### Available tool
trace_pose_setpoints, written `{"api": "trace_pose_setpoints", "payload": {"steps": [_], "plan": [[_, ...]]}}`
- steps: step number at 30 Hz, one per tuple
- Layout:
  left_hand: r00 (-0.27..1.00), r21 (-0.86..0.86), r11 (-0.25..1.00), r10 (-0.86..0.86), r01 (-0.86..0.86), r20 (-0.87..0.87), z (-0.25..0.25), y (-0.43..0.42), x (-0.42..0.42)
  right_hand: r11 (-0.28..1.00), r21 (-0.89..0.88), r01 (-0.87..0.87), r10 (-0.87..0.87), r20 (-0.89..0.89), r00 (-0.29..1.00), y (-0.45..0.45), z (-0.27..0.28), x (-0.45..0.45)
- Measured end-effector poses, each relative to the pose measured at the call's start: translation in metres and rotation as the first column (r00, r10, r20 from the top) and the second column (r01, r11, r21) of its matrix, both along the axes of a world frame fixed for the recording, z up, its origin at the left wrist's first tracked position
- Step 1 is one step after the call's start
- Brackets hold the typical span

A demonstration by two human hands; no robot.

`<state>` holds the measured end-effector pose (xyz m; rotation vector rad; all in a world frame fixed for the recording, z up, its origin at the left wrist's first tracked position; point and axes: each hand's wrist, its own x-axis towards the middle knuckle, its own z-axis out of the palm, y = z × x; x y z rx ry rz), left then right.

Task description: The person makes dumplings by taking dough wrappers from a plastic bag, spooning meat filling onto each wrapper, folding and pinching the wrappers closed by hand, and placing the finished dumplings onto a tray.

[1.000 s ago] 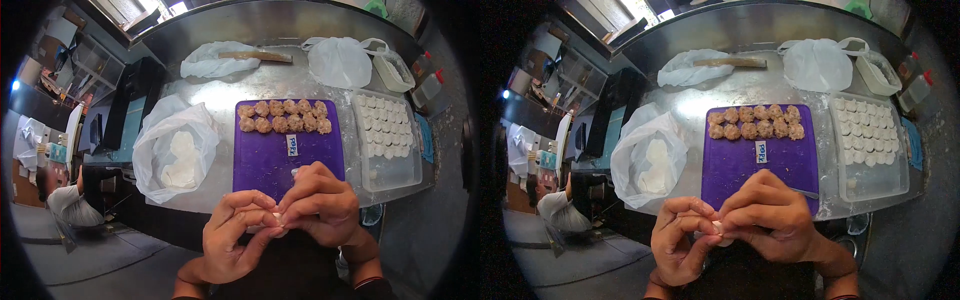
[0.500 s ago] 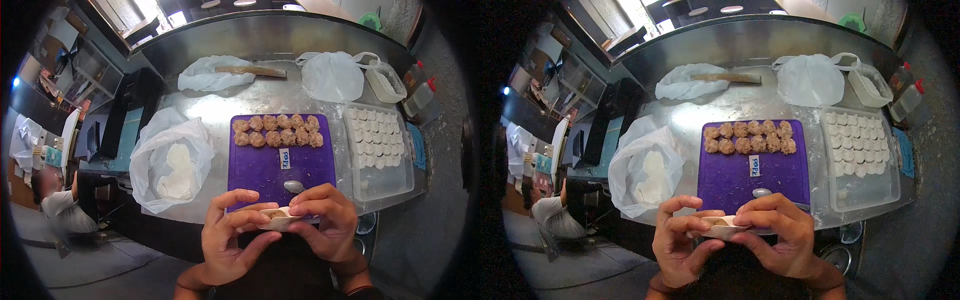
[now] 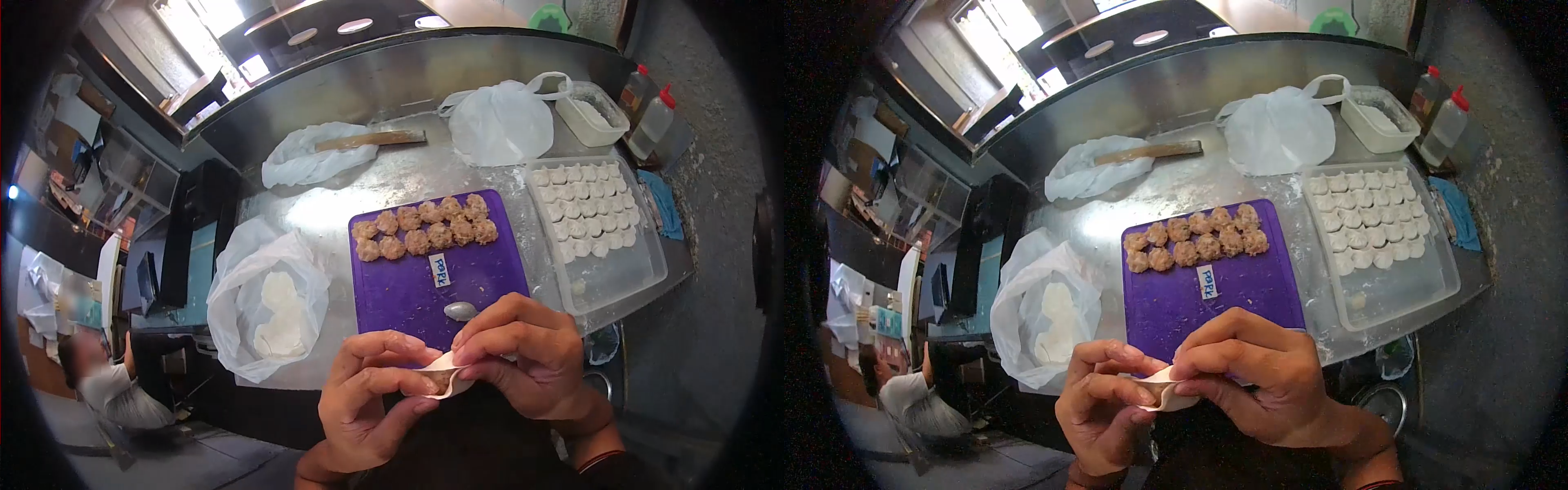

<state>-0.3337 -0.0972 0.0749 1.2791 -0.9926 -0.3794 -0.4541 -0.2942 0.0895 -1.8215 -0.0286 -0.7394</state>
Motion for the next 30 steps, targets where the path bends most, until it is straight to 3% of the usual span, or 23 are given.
{"api": "trace_pose_setpoints", "payload": {"steps": [4,9,17,19,22,27,30], "plan": [[0.998,0.06,0.998,0.0,-0.004,0.062,0.01,-0.01,0.004,0.999,-0.033,0.038,-0.037,0.037,0.999,0.002,0.008,0.0],[0.999,0.059,0.998,0.004,-0.001,-0.043,0.014,-0.021,0.001,0.975,-0.176,0.133,-0.127,0.047,0.991,0.002,0.014,-0.005],[0.995,0.048,0.999,-0.019,0.024,-0.097,0.011,-0.025,-0.001,0.976,-0.157,0.153,-0.15,0.03,0.988,0.005,0.018,-0.007],[0.976,0.005,0.999,-0.032,0.034,-0.213,0.016,-0.025,-0.003,0.969,-0.181,0.171,-0.165,0.047,0.985,0.002,0.017,-0.006],[0.978,-0.026,0.992,-0.122,0.12,-0.169,0.007,-0.017,0.006,0.963,-0.197,0.185,-0.178,0.051,0.983,-0.003,0.018,-0.006],[0.99,-0.056,0.997,-0.06,0.053,-0.129,0.003,-0.02,0.002,0.984,-0.1,0.147,-0.146,0.014,0.989,0.002,0.017,-0.003],[1.0,-0.004,1.0,0.006,-0.006,0.017,0.008,-0.021,0.001,0.974,-0.157,0.166,-0.163,0.033,0.986,0.007,0.02,-0.001]]}}
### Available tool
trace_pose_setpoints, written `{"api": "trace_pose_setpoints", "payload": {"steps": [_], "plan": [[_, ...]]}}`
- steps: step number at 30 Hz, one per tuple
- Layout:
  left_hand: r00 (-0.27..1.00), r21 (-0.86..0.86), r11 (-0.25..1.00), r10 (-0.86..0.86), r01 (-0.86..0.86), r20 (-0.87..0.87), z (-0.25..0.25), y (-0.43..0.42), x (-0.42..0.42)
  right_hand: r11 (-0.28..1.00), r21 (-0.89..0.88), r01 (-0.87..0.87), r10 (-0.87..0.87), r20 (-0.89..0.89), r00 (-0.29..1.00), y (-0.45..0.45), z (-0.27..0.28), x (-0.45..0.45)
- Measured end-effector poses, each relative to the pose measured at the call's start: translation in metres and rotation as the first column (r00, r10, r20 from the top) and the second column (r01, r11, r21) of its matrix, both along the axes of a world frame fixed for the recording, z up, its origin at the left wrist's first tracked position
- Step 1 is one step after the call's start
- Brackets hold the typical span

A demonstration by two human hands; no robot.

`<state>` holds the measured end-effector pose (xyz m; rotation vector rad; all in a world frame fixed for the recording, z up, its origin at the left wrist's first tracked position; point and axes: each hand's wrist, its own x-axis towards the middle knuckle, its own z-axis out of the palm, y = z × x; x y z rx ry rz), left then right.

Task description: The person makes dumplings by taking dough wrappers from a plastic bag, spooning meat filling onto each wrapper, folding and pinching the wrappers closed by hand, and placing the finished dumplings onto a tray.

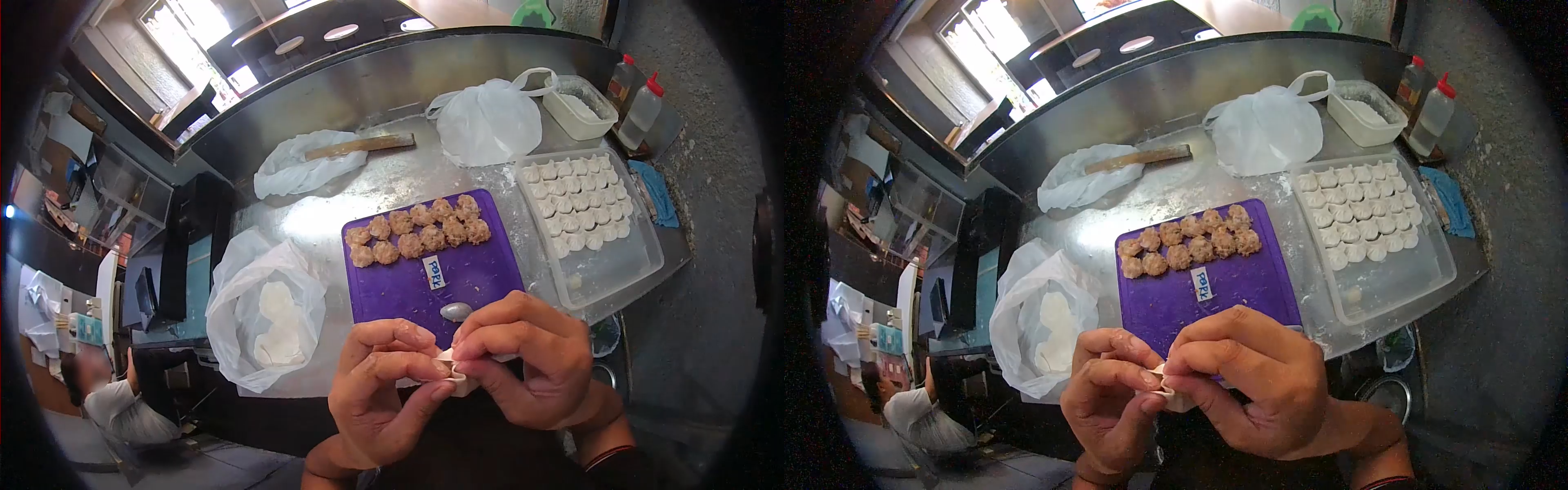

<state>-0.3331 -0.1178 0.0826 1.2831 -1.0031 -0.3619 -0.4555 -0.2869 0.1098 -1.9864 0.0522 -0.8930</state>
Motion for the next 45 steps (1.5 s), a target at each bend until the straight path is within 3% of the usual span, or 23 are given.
{"api": "trace_pose_setpoints", "payload": {"steps": [10,15,20,28,30,34,36,37,38,40,42,43,45], "plan": [[0.981,0.077,0.987,0.131,-0.143,0.144,0.01,-0.004,-0.002,0.988,0.106,-0.113,0.109,0.045,0.993,-0.006,-0.005,-0.003],[0.975,0.063,0.986,0.142,-0.155,0.169,0.013,-0.004,-0.001,0.998,0.0,-0.068,0.068,0.076,0.995,-0.006,-0.003,-0.001],[0.994,-0.017,0.996,-0.089,0.088,-0.059,0.011,0.004,0.01,0.985,0.106,-0.134,0.128,0.065,0.99,-0.014,-0.004,-0.001],[0.994,-0.031,0.999,-0.026,0.023,-0.106,0.002,-0.001,0.001,0.994,0.106,-0.032,0.025,0.069,0.997,-0.002,-0.011,0.0],[0.991,-0.091,0.996,-0.018,0.006,-0.132,0.0,-0.003,0.0,0.971,0.214,-0.103,0.086,0.087,0.993,-0.001,-0.014,0.0],[0.989,-0.089,0.996,-0.035,0.022,-0.144,0.002,-0.001,0.002,0.958,0.192,-0.215,0.19,0.139,0.972,-0.009,-0.019,0.0],[0.939,0.069,0.997,0.039,-0.017,-0.341,0.013,0.0,0.001,0.946,0.188,-0.265,0.245,0.121,0.962,-0.01,-0.019,-0.002],[0.877,0.019,1.0,-0.01,0.022,-0.481,0.019,-0.005,0.0,0.946,0.189,-0.264,0.244,0.123,0.962,-0.011,-0.019,-0.003],[0.878,0.02,1.0,-0.01,0.022,-0.479,0.014,-0.003,0.003,0.961,0.116,-0.251,0.239,0.108,0.965,-0.013,-0.018,-0.003],[0.977,0.048,0.994,-0.089,0.1,-0.192,0.003,-0.001,0.014,0.97,0.044,-0.238,0.234,0.092,0.968,-0.012,-0.014,-0.005],[0.983,0.056,0.995,-0.072,0.082,-0.168,0.001,0.002,0.014,0.974,-0.199,-0.11,0.12,0.041,0.992,-0.009,-0.005,-0.007],[0.99,0.034,0.997,-0.07,0.075,-0.124,0.001,0.002,0.015,0.974,-0.199,-0.11,0.12,0.04,0.992,-0.007,-0.005,-0.007],[0.994,0.01,0.998,-0.067,0.068,-0.083,0.0,0.002,0.018,0.931,-0.365,-0.004,0.039,0.089,0.995,-0.004,-0.006,-0.007]]}}
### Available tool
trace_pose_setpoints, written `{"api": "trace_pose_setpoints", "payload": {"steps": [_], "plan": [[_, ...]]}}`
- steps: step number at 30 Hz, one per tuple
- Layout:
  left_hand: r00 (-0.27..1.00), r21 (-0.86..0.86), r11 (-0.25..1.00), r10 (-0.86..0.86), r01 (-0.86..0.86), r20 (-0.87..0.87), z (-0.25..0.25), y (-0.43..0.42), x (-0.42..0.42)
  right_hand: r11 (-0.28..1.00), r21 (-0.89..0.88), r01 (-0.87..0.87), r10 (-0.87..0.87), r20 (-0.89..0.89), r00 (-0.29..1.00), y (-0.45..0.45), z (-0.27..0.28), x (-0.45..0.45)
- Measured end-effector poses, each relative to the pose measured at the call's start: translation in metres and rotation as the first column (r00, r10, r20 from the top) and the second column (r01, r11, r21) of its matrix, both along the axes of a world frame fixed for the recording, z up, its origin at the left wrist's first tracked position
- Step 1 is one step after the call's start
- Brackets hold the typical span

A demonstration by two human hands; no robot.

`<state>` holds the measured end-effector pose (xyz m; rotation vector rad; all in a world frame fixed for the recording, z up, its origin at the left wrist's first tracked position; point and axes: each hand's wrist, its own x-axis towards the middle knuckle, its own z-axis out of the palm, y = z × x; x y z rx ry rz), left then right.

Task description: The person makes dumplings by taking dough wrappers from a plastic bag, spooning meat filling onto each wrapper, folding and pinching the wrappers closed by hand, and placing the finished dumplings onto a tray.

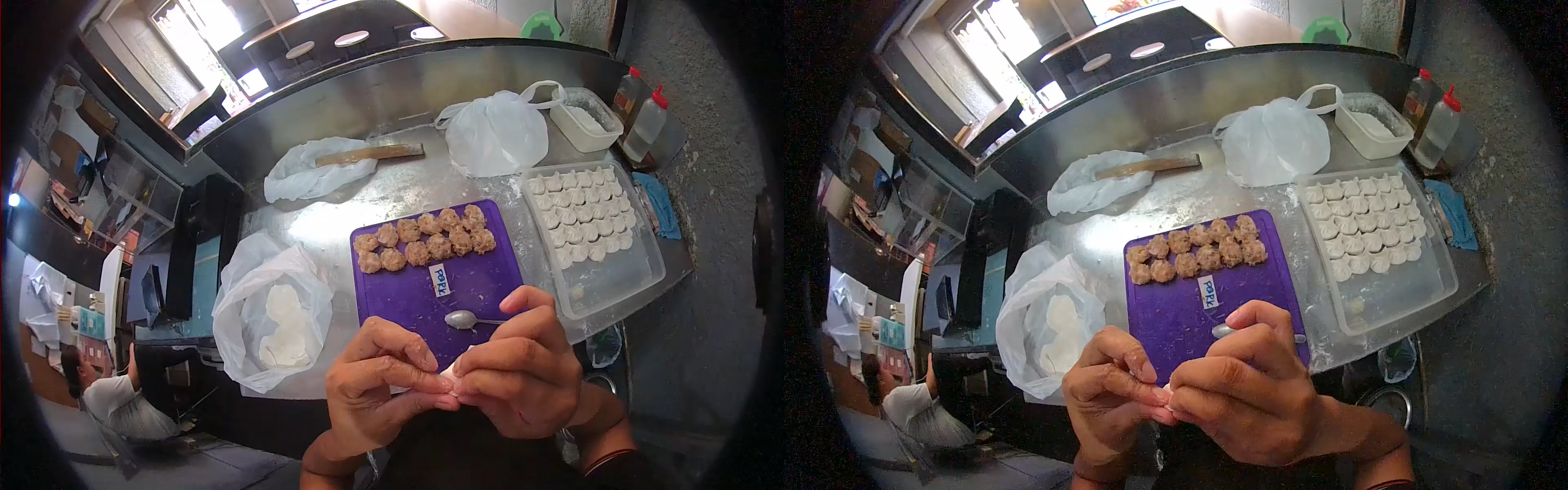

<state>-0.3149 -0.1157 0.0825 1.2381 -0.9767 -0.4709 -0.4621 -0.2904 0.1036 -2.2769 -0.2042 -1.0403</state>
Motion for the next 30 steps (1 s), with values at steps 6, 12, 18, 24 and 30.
{"api": "trace_pose_setpoints", "payload": {"steps": [6,12,18,24,30], "plan": [[0.926,-0.1,0.995,0.015,0.025,0.376,-0.007,-0.008,0.011,0.998,-0.06,-0.029,0.03,0.02,0.999,-0.01,0.005,0.0],[0.99,-0.106,0.994,0.042,-0.027,0.134,-0.026,-0.017,-0.012,1.0,0.014,-0.011,0.01,0.027,1.0,-0.012,0.006,-0.005],[0.975,-0.08,0.993,0.106,-0.092,0.194,-0.027,-0.014,-0.011,0.997,0.056,0.056,-0.051,-0.074,0.996,-0.004,0.017,0.001],[0.977,-0.072,0.994,0.099,-0.087,0.187,-0.026,-0.016,-0.009,0.995,0.013,0.095,-0.094,-0.037,0.995,-0.003,0.007,0.011],[0.951,-0.2,0.972,-0.174,0.124,-0.255,-0.039,-0.012,-0.009,0.997,0.04,-0.062,0.063,-0.036,0.997,-0.034,0.007,0.009]]}}
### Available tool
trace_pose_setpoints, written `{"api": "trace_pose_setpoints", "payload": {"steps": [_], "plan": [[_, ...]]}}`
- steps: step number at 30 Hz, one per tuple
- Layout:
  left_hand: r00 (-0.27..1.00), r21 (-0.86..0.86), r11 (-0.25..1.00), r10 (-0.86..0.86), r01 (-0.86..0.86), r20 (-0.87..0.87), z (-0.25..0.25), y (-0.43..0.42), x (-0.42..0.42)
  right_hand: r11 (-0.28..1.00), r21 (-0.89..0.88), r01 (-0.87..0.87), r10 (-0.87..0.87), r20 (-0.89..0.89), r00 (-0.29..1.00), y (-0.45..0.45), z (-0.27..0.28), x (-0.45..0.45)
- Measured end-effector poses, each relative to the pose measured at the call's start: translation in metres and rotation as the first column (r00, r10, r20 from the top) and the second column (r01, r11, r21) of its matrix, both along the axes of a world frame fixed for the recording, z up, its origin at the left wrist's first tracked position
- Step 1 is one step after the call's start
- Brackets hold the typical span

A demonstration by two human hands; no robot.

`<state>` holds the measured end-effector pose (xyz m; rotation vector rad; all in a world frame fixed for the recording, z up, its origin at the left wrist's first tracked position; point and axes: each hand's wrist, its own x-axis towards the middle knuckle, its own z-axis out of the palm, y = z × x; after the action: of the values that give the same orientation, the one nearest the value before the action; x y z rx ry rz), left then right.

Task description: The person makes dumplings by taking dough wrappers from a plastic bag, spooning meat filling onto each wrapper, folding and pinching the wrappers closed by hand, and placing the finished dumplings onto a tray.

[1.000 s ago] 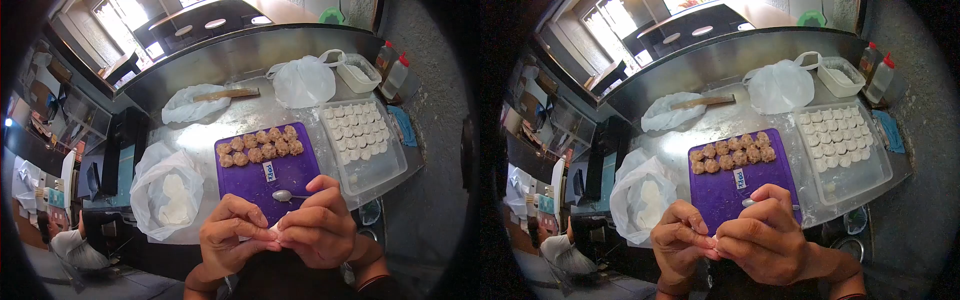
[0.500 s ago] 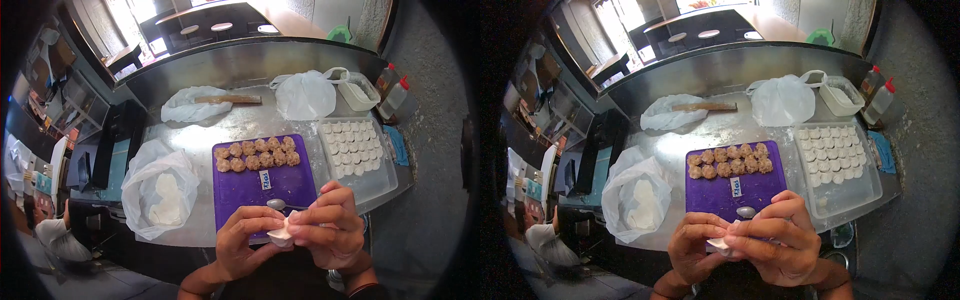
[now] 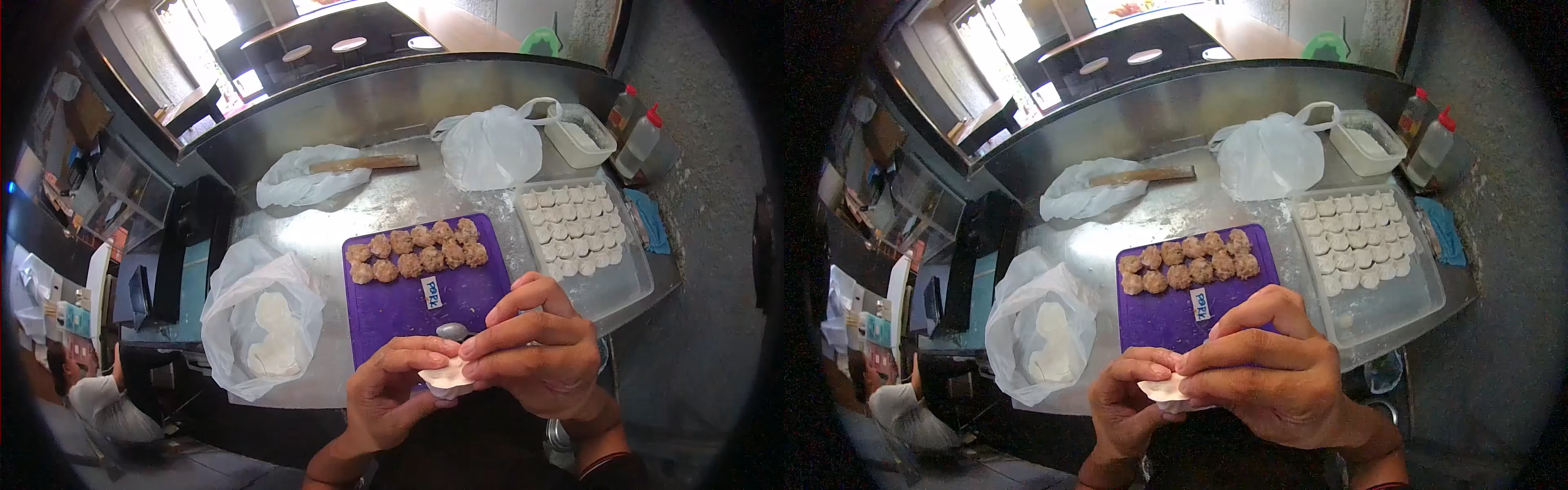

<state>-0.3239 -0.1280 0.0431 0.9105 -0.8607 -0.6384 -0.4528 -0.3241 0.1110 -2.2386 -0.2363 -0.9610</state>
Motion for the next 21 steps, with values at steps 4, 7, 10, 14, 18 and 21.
{"api": "trace_pose_setpoints", "payload": {"steps": [4,7,10,14,18,21], "plan": [[1.0,-0.019,1.0,-0.013,0.013,0.013,-0.007,-0.007,-0.004,0.994,-0.065,0.09,-0.091,-0.001,0.996,0.0,0.001,-0.009],[0.999,-0.017,1.0,-0.016,0.016,0.043,-0.015,-0.014,-0.008,0.985,-0.071,0.155,-0.154,0.017,0.988,-0.003,-0.001,-0.02],[0.999,0.061,0.998,-0.015,0.017,-0.031,-0.017,-0.028,-0.028,0.977,-0.136,0.167,-0.187,-0.153,0.97,-0.009,-0.013,-0.042],[0.999,0.346,0.937,-0.034,0.04,-0.024,-0.032,-0.029,-0.026,0.938,-0.084,0.336,-0.346,-0.214,0.913,-0.039,-0.052,-0.078],[0.999,0.468,0.883,0.044,-0.043,0.009,-0.049,-0.003,-0.014,0.742,-0.172,0.648,-0.667,-0.284,0.689,-0.11,-0.093,-0.135],[0.999,0.556,0.83,0.012,-0.036,0.046,-0.049,0.011,-0.009,0.599,-0.211,0.772,-0.796,-0.261,0.546,-0.181,-0.12,-0.18]]}}
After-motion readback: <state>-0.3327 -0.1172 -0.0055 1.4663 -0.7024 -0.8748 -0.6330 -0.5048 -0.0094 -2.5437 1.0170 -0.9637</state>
